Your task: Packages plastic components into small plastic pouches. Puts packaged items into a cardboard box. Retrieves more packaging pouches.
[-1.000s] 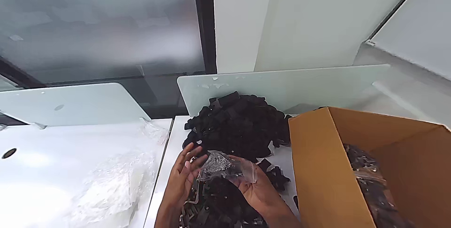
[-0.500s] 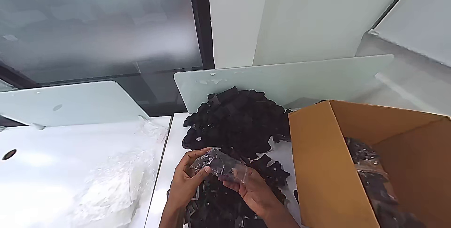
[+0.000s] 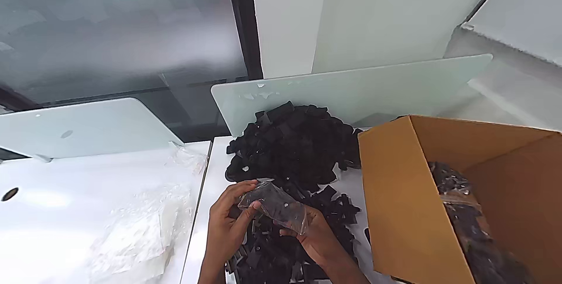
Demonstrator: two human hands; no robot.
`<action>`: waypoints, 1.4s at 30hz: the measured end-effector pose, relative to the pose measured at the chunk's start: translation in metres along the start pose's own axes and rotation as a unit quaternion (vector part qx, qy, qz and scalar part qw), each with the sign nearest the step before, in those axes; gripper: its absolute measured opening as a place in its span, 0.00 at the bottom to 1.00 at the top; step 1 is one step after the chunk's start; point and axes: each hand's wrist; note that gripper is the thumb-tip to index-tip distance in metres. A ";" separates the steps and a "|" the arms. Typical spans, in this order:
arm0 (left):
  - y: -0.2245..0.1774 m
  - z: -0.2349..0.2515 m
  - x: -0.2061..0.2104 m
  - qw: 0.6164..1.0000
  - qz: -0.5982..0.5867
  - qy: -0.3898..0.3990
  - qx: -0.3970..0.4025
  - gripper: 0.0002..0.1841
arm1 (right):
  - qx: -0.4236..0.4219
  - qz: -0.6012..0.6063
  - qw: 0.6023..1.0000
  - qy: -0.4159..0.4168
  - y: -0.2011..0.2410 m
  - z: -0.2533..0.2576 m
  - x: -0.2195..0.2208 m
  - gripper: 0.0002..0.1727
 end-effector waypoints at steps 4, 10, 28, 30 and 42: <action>-0.006 -0.001 0.000 0.999 -0.005 0.034 0.029 0.15 | 0.005 0.102 0.994 0.039 -0.003 0.002 -0.009 0.24; -0.016 -0.004 0.001 0.997 -0.027 0.058 0.051 0.14 | 0.003 0.122 0.991 0.058 -0.008 0.005 -0.018 0.20; 0.024 0.003 0.023 0.904 -0.225 -0.233 -0.278 0.12 | 0.023 -0.674 0.738 -0.026 0.040 0.005 -0.011 0.18; 0.024 0.004 0.024 0.879 -0.232 -0.254 -0.329 0.11 | -0.006 -0.740 0.672 0.006 0.033 0.007 -0.007 0.17; 0.032 -0.008 0.032 0.812 -0.270 -0.253 -0.451 0.11 | -0.075 -0.802 0.593 0.001 0.008 0.029 -0.001 0.16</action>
Point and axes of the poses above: each hand's wrist, its own z-axis towards the middle knuckle, its own x-axis out of the palm, y = z × x, and after that the axes turned 1 degree about x, right-handed
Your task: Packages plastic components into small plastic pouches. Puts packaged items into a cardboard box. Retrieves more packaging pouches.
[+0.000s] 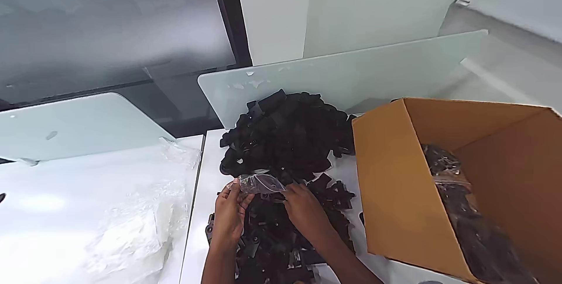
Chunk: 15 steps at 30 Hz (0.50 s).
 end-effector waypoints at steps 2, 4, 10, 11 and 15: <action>0.000 0.000 0.001 1.000 0.012 0.005 -0.004 0.11 | -0.001 0.017 0.999 -0.031 0.002 -0.004 -0.004 0.15; 0.000 -0.001 0.003 1.000 0.023 0.014 -0.003 0.11 | -0.012 0.047 0.993 -0.105 0.003 -0.011 -0.008 0.13; -0.001 -0.003 0.005 0.997 0.069 0.031 0.021 0.11 | -0.072 0.222 0.901 -0.367 -0.002 -0.028 -0.026 0.08; -0.001 -0.005 0.005 0.996 0.077 0.035 0.025 0.11 | -0.087 0.253 0.896 -0.354 -0.002 -0.030 -0.030 0.09; -0.002 -0.010 0.012 0.991 0.107 0.061 0.047 0.12 | -0.101 0.286 0.912 -0.276 -0.009 -0.026 -0.036 0.14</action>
Point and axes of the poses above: each hand's wrist, its own z-axis towards the middle knuckle, its own x-axis out of the palm, y = z × x, and after that the axes turned 1 degree about x, right-handed
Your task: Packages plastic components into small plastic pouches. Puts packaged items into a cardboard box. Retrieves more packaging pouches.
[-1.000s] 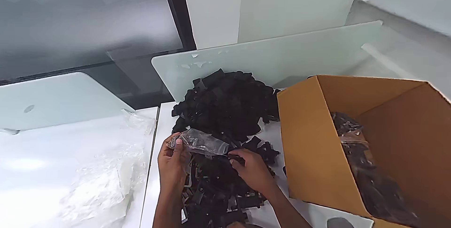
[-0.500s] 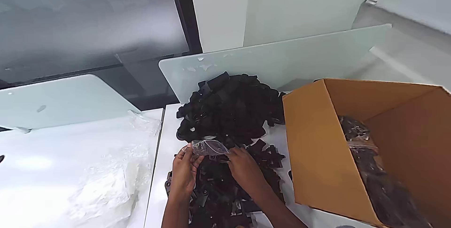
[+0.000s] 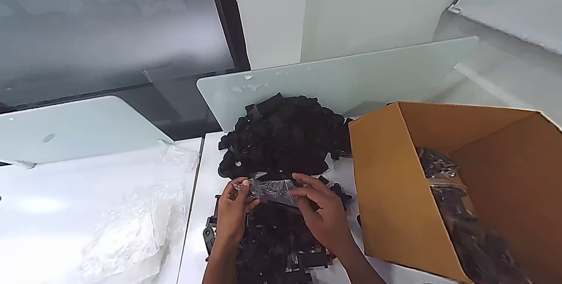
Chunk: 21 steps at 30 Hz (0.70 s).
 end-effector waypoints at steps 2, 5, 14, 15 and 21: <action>-0.002 -0.002 0.002 1.000 0.009 0.010 0.009 0.11 | -0.005 0.016 1.000 0.023 -0.003 0.001 -0.001 0.14; -0.004 -0.004 0.002 0.999 0.022 0.024 0.019 0.11 | 0.002 0.036 0.995 0.089 -0.004 0.002 -0.006 0.13; -0.009 -0.012 0.000 0.993 0.065 0.098 0.007 0.12 | -0.051 0.057 0.990 0.119 -0.010 0.004 -0.008 0.11; -0.010 -0.012 0.000 0.992 0.068 0.102 0.004 0.12 | -0.053 0.045 0.991 0.116 -0.010 0.003 -0.008 0.12; -0.010 -0.012 -0.007 0.982 0.064 0.175 -0.003 0.16 | -0.081 -0.059 0.993 0.062 -0.013 0.003 -0.005 0.13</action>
Point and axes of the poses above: each hand's wrist, its own z-axis towards the middle knuckle, its own x-axis out of the palm, y = z × x, and after that the axes turned 1 degree about x, right-handed
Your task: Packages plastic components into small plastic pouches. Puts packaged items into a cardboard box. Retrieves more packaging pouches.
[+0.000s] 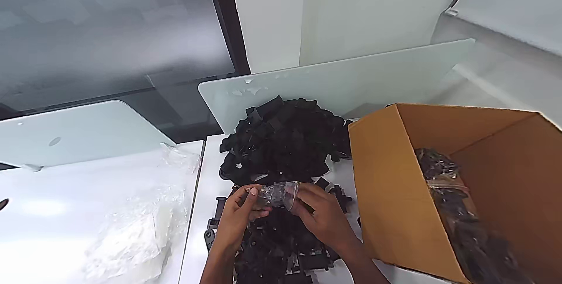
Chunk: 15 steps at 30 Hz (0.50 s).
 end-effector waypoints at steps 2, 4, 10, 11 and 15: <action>0.001 -0.001 -0.001 1.000 -0.007 0.024 0.004 0.17 | 0.012 0.019 1.000 -0.008 0.000 0.000 -0.001 0.14; 0.002 -0.002 -0.001 0.999 -0.017 0.036 0.011 0.18 | 0.023 0.043 0.999 -0.015 0.001 0.001 -0.001 0.14; 0.005 -0.001 -0.004 0.998 -0.034 0.051 0.029 0.21 | 0.064 0.041 0.997 -0.015 0.001 -0.002 -0.001 0.15; 0.005 -0.001 -0.004 0.998 -0.034 0.049 0.031 0.21 | 0.066 0.027 0.997 -0.013 0.002 -0.001 -0.001 0.14; 0.008 0.001 -0.005 0.998 0.010 0.037 0.056 0.20 | 0.069 -0.019 0.997 0.003 0.004 -0.002 -0.002 0.12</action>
Point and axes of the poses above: each hand's wrist, its own z-axis towards the middle knuckle, its own x-axis out of the palm, y = z × x, and after that the axes turned 1 degree about x, right-handed
